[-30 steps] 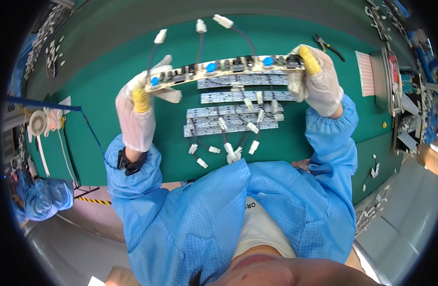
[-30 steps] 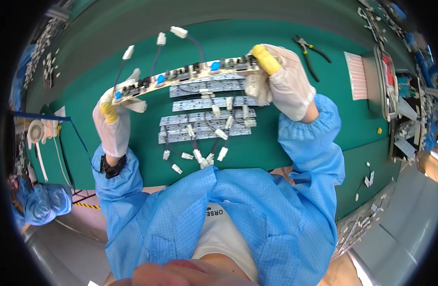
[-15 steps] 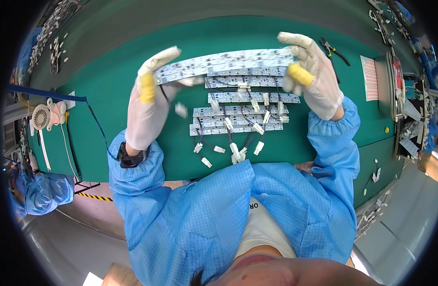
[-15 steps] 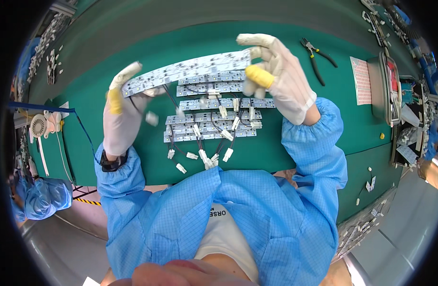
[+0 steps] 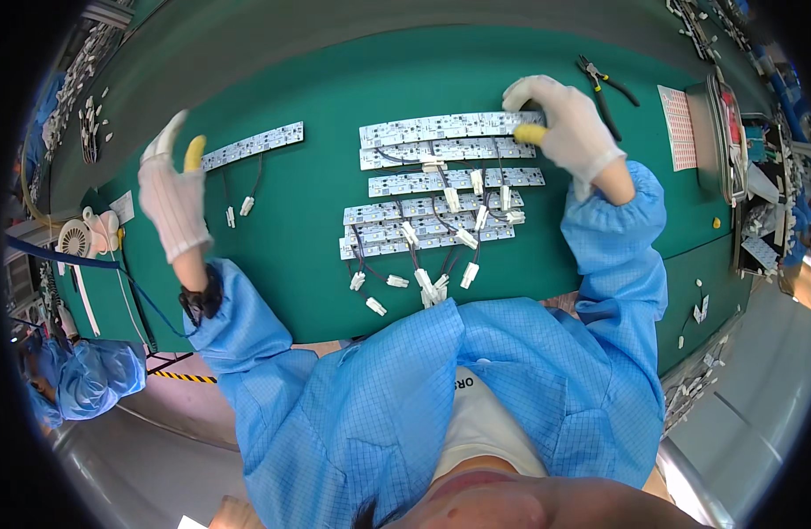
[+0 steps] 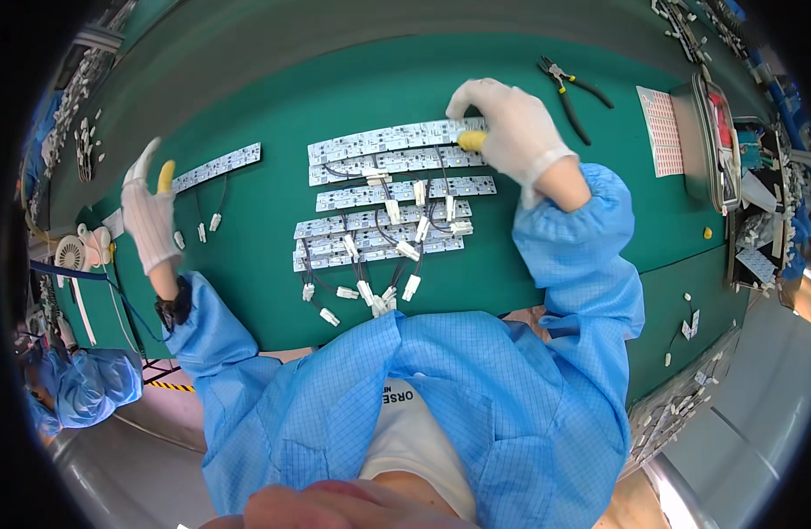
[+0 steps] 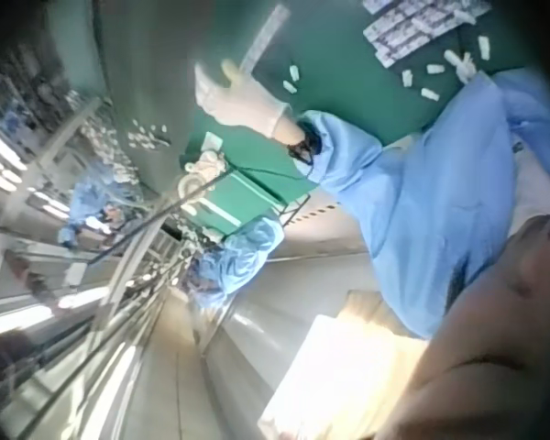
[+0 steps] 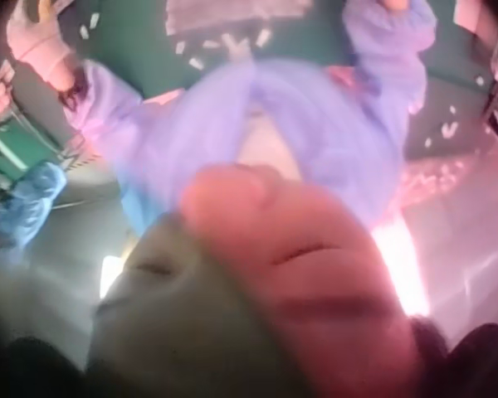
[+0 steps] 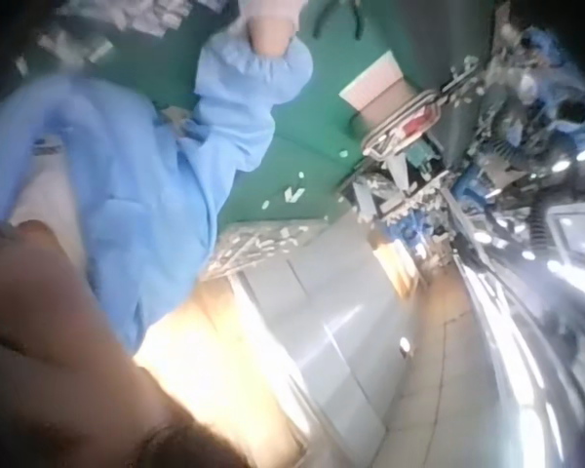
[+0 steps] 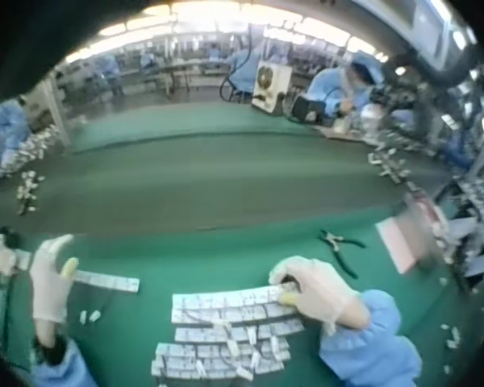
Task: Inspecting and trimming LED circuit board strips on a production line using nippers.
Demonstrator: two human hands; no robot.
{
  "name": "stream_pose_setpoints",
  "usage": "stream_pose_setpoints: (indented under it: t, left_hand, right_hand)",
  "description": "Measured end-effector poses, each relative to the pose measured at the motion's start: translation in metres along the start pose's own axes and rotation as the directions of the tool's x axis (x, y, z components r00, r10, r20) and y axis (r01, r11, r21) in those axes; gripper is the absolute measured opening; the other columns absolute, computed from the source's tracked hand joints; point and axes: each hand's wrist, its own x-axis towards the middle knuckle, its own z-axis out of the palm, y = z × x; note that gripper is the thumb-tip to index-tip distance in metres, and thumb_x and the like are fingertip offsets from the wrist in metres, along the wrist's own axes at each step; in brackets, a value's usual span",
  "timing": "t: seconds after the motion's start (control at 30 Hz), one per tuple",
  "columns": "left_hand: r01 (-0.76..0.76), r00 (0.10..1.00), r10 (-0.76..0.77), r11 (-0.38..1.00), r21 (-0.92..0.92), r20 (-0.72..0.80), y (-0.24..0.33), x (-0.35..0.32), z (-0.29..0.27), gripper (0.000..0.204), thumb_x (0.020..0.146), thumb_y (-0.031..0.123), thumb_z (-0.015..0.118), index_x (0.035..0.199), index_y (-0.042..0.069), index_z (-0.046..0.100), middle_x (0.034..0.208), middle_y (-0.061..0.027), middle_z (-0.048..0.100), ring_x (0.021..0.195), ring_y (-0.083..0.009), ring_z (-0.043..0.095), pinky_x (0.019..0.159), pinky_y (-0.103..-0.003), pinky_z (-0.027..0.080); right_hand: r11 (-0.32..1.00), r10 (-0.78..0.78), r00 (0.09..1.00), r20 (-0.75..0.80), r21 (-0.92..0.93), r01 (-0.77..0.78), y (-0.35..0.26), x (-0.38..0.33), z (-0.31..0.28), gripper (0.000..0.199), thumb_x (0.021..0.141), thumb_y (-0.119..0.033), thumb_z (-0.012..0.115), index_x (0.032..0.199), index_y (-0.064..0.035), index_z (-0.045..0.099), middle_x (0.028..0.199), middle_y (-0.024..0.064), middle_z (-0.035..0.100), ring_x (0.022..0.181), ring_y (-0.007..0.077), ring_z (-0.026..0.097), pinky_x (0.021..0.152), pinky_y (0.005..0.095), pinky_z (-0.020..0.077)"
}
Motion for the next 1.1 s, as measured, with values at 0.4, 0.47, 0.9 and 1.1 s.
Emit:
stream_pose_setpoints:
  t: [0.4,0.47,0.9,1.1]
  left_hand:
    - [0.102,0.9,0.433,-0.129,-0.986,0.036,0.088,-0.065,0.002,0.068,0.079,0.037,0.066,0.127,-0.004,0.042,0.12,-0.0152,0.055,0.108,-0.0246,0.054,0.094,-0.038,0.041]
    - [0.193,0.944,0.302,-0.178,-0.965,0.133,0.092,-0.07,-0.001,0.056,0.077,0.024,0.071,0.12,-0.003,0.048,0.119,-0.0224,0.055,0.094,-0.0228,0.061,0.084,-0.032,0.049]
    - [-0.026,0.963,0.267,-0.054,-0.998,-0.039,0.081,-0.067,-0.003,0.048,0.073,0.024,0.073,0.11,-0.003,0.059,0.107,-0.0142,0.059,0.11,-0.025,0.055,0.08,-0.027,0.05]
    - [0.016,0.958,0.285,-0.038,-0.999,0.005,0.076,-0.064,-0.001,0.05,0.075,0.031,0.07,0.109,-0.004,0.059,0.103,-0.014,0.061,0.109,-0.0264,0.056,0.084,-0.028,0.049]
  right_hand:
    - [0.465,0.124,0.967,-0.221,0.874,0.14,-0.046,-0.012,0.001,0.029,0.086,-0.01,0.06,0.109,0.0036,0.048,0.1,0.0183,0.061,0.085,0.021,0.064,0.069,0.0259,0.0558]
    - [0.494,0.159,0.963,-0.217,0.862,0.112,-0.047,-0.011,0.002,0.033,0.087,-0.016,0.061,0.111,0.002,0.048,0.097,0.0162,0.062,0.08,0.0182,0.065,0.063,0.0215,0.0544]
    - [0.699,0.07,0.978,-0.197,0.709,0.093,-0.041,-0.015,-0.008,0.083,0.07,-0.061,0.067,0.115,0.0054,0.048,0.072,0.0037,0.057,0.051,0.0049,0.051,0.043,0.0142,0.0361]
    - [0.659,0.066,0.988,-0.141,0.749,0.063,-0.04,-0.018,-0.011,0.085,0.069,-0.064,0.066,0.115,0.006,0.047,0.072,0.004,0.057,0.051,0.004,0.052,0.044,0.0121,0.0374]
